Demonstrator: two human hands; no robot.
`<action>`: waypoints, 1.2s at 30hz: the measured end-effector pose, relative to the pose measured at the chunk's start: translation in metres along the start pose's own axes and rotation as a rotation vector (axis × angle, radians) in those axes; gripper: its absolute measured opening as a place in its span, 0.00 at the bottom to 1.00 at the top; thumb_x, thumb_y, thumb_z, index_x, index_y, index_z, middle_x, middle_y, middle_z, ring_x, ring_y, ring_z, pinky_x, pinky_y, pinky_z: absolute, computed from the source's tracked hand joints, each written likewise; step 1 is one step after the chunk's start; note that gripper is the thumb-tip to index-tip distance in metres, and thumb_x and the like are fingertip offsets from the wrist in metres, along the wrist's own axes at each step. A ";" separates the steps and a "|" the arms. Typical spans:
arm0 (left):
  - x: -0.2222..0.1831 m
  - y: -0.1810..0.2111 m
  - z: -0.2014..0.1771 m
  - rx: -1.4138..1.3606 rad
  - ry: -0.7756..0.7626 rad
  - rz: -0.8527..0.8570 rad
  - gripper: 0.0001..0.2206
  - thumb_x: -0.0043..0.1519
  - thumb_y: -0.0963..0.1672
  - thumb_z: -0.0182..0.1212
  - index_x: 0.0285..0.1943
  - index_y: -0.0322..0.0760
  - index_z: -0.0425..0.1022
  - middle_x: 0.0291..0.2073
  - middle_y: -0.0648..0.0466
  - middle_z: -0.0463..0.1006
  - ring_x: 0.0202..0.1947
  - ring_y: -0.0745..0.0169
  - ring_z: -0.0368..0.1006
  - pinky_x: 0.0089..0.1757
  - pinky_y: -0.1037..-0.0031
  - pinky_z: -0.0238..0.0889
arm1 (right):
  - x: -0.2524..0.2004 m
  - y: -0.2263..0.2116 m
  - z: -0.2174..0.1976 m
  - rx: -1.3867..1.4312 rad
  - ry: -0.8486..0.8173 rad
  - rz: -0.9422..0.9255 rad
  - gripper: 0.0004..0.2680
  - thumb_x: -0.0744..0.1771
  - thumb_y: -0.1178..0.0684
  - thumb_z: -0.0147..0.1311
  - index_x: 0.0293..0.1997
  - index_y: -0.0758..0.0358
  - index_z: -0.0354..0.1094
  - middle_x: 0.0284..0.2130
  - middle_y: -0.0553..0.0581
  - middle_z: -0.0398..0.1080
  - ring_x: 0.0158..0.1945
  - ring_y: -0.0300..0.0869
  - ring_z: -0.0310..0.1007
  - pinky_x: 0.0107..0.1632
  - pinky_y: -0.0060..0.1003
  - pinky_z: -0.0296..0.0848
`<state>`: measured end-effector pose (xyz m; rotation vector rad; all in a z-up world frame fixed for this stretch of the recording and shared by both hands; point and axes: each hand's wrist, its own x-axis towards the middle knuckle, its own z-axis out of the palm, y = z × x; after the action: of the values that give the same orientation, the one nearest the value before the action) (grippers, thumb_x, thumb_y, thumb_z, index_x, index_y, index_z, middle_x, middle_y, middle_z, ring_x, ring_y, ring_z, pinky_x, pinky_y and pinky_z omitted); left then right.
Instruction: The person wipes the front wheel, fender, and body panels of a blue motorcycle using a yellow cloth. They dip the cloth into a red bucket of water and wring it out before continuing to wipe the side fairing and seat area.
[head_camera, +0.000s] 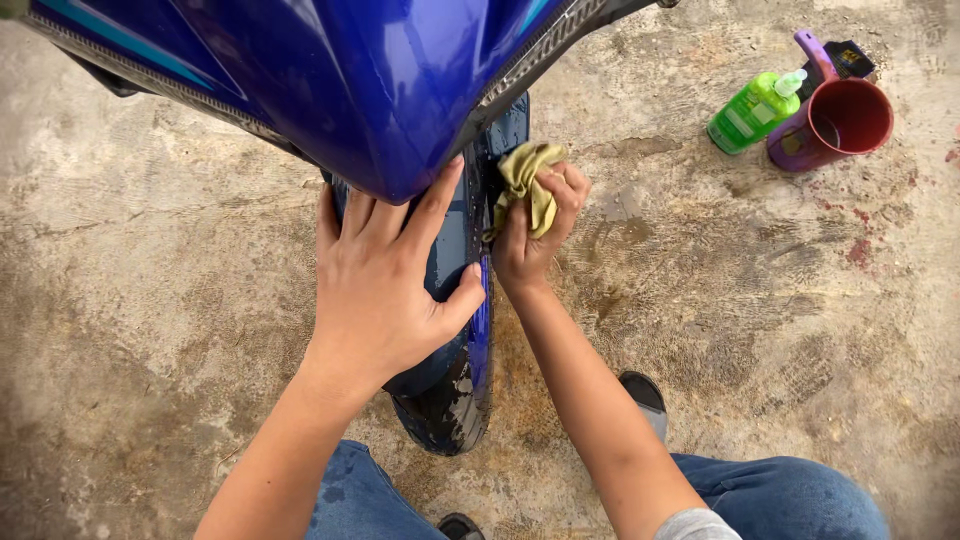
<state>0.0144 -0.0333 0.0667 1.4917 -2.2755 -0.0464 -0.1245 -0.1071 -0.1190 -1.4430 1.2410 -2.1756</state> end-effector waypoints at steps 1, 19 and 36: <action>0.001 0.000 -0.001 0.011 -0.006 -0.002 0.38 0.53 0.51 0.68 0.76 0.41 0.61 0.66 0.46 0.66 0.68 0.40 0.57 0.64 0.39 0.43 | -0.008 0.002 -0.002 0.007 0.000 -0.001 0.10 0.67 0.60 0.51 0.53 0.64 0.62 0.51 0.63 0.62 0.59 0.52 0.60 0.65 0.48 0.59; -0.014 -0.006 0.002 0.025 -0.035 0.005 0.32 0.55 0.50 0.69 0.73 0.49 0.73 0.76 0.42 0.59 0.72 0.38 0.60 0.66 0.48 0.53 | -0.031 -0.001 -0.011 -0.005 -0.021 -0.025 0.11 0.63 0.61 0.46 0.48 0.63 0.61 0.45 0.60 0.64 0.52 0.49 0.60 0.59 0.48 0.63; -0.001 -0.001 -0.002 0.052 -0.058 0.018 0.33 0.47 0.47 0.72 0.67 0.46 0.76 0.75 0.41 0.56 0.72 0.27 0.56 0.65 0.46 0.53 | -0.009 -0.006 -0.010 -0.049 -0.066 -0.062 0.11 0.61 0.60 0.48 0.46 0.56 0.60 0.44 0.56 0.66 0.48 0.44 0.64 0.52 0.43 0.64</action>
<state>0.0164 -0.0320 0.0682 1.5143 -2.3526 -0.0252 -0.1272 -0.0935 -0.1215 -1.5805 1.2511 -2.1318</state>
